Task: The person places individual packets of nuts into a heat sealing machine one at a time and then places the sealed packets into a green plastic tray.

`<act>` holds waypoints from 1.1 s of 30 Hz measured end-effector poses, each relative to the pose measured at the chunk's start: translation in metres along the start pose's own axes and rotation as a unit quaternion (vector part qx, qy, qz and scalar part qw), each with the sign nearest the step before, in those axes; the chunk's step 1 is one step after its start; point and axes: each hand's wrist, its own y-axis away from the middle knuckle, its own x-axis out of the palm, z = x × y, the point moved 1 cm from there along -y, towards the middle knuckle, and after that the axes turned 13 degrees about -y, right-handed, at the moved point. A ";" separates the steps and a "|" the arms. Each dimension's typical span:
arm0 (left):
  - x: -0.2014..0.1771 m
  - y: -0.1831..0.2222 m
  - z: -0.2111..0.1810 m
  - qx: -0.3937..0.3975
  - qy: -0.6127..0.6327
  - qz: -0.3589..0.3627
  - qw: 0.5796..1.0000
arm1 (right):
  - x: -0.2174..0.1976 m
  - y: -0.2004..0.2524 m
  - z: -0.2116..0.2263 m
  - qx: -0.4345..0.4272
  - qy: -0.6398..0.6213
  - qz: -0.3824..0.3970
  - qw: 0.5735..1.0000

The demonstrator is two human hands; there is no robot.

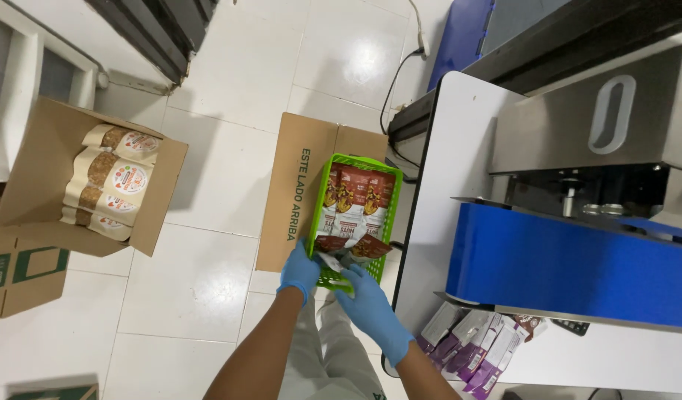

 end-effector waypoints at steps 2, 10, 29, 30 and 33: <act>-0.015 0.011 -0.021 -0.029 0.000 0.023 0.999 | -0.008 0.021 0.029 0.020 -0.046 -0.029 0.998; -0.001 -0.023 -0.005 0.016 -0.115 -0.033 0.993 | -0.033 0.098 0.044 -0.022 -0.140 -0.087 0.986; -0.058 0.285 0.106 -0.136 -0.370 -0.172 0.903 | -0.105 0.314 -0.079 -0.120 -0.225 -0.101 0.962; -0.037 0.316 0.093 -0.111 -0.335 -0.211 0.911 | -0.110 0.327 -0.102 -0.154 -0.214 -0.120 0.957; 0.028 0.356 -0.005 -0.067 -0.385 -0.161 0.906 | -0.127 0.379 -0.175 -0.136 -0.297 -0.136 0.935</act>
